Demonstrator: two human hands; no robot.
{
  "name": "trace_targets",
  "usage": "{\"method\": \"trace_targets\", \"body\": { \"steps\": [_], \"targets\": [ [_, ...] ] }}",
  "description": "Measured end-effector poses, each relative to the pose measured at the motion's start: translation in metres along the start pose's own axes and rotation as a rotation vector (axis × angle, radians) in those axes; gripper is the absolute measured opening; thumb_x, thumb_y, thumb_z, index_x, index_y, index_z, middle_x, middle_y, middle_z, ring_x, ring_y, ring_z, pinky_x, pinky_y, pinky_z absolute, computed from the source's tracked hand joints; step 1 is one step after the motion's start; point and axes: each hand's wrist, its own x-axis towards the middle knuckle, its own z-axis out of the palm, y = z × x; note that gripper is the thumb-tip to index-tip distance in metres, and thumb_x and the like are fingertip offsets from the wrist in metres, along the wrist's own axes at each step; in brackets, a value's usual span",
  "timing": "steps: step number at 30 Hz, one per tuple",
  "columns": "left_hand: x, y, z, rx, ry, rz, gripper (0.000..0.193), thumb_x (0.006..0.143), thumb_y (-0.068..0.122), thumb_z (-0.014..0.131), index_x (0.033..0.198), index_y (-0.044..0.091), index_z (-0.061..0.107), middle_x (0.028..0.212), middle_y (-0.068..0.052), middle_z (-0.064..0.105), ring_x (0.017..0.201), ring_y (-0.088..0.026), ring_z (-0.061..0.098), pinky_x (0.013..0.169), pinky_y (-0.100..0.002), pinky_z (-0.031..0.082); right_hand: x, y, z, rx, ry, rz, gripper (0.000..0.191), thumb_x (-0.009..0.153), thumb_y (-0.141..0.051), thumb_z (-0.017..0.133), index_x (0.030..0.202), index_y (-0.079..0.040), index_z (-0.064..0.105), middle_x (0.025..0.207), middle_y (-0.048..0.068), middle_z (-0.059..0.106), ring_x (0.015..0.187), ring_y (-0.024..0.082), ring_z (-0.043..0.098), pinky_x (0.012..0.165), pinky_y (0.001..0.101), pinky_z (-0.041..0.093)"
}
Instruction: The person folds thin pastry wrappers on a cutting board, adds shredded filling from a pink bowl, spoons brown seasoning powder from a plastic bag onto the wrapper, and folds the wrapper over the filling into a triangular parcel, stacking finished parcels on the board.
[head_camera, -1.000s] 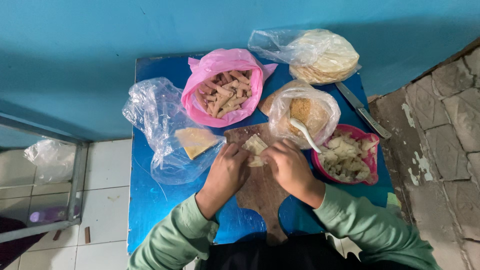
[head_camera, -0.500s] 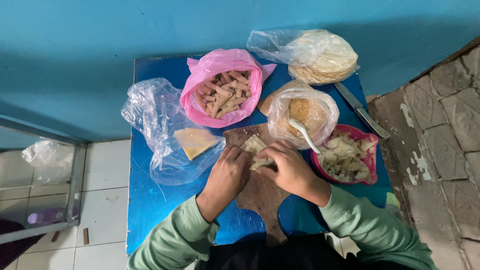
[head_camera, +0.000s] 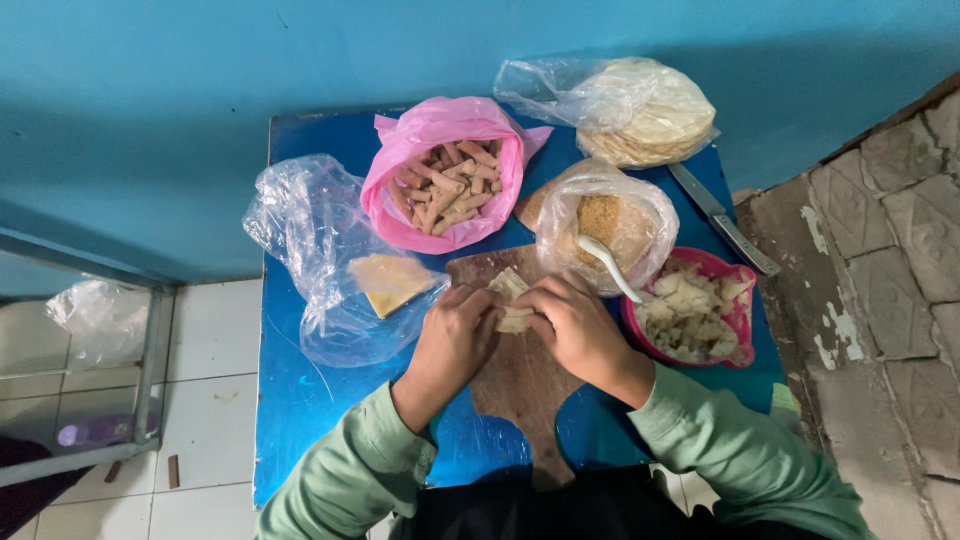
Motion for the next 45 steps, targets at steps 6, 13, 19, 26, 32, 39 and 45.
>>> {"method": "trace_targets", "body": {
  "steps": [6, 13, 19, 26, 32, 39, 45],
  "targets": [
    [0.000, 0.004, -0.004, 0.104, -0.052, 0.120, 0.023, 0.079, 0.004, 0.071, 0.101, 0.002, 0.066, 0.102, -0.018, 0.065, 0.095, -0.040, 0.061, 0.084, -0.047, 0.051, 0.001, -0.004, -0.008, 0.043, -0.065, 0.014, 0.033, 0.075, -0.017, 0.081, 0.104, -0.005, 0.070, 0.099, 0.011, 0.065, 0.097, 0.035, 0.058, 0.087, 0.0451, 0.046],
    [0.002, 0.002, -0.002, 0.098, -0.032, 0.084, 0.017, 0.085, 0.005, 0.071, 0.101, 0.001, 0.066, 0.104, -0.017, 0.065, 0.096, -0.040, 0.060, 0.085, -0.048, 0.050, 0.000, 0.001, 0.003, 0.040, 0.069, 0.015, 0.011, 0.088, -0.009, 0.072, 0.099, -0.007, 0.073, 0.097, 0.008, 0.067, 0.097, 0.032, 0.060, 0.087, 0.0427, 0.049],
    [0.004, 0.002, -0.001, 0.127, -0.013, 0.105, 0.017, 0.078, 0.004, 0.071, 0.095, 0.004, 0.069, 0.099, -0.018, 0.064, 0.092, -0.040, 0.060, 0.081, -0.048, 0.051, -0.001, -0.002, 0.003, -0.032, 0.079, -0.011, 0.015, 0.088, -0.006, 0.068, 0.102, -0.006, 0.073, 0.100, 0.008, 0.068, 0.098, 0.032, 0.060, 0.088, 0.0432, 0.048],
    [0.001, 0.005, 0.000, 0.128, -0.018, 0.090, 0.020, 0.085, 0.004, 0.070, 0.104, 0.002, 0.065, 0.098, -0.017, 0.064, 0.092, -0.039, 0.061, 0.082, -0.048, 0.050, 0.000, -0.005, 0.004, -0.095, 0.079, -0.010, 0.015, 0.091, -0.010, 0.068, 0.104, -0.005, 0.072, 0.102, 0.008, 0.069, 0.099, 0.032, 0.059, 0.088, 0.0440, 0.046],
    [0.004, -0.001, 0.004, 0.213, -0.011, 0.130, 0.025, 0.080, 0.003, 0.070, 0.104, 0.002, 0.067, 0.096, -0.017, 0.061, 0.092, -0.040, 0.058, 0.083, -0.047, 0.049, -0.003, -0.006, 0.007, -0.233, 0.111, -0.055, 0.025, 0.091, -0.007, 0.062, 0.114, -0.005, 0.072, 0.107, 0.006, 0.067, 0.101, 0.029, 0.057, 0.091, 0.0420, 0.044],
    [0.002, -0.001, 0.006, 0.185, 0.044, 0.088, 0.044, 0.084, 0.003, 0.068, 0.128, 0.000, 0.060, 0.107, -0.018, 0.061, 0.098, -0.040, 0.054, 0.087, -0.047, 0.048, -0.005, -0.008, 0.011, -0.369, 0.142, -0.119, 0.035, 0.089, -0.009, 0.058, 0.121, -0.007, 0.072, 0.110, 0.004, 0.068, 0.102, 0.025, 0.058, 0.089, 0.0421, 0.041],
    [0.002, 0.010, 0.001, 0.186, 0.027, 0.065, 0.055, 0.086, 0.003, 0.069, 0.138, 0.003, 0.052, 0.114, -0.020, 0.059, 0.102, -0.042, 0.054, 0.092, -0.050, 0.046, 0.000, 0.002, 0.010, -0.171, 0.199, -0.014, 0.036, 0.088, 0.000, 0.061, 0.122, -0.008, 0.070, 0.107, 0.009, 0.071, 0.103, 0.032, 0.061, 0.091, 0.0427, 0.049]
  ]
}}
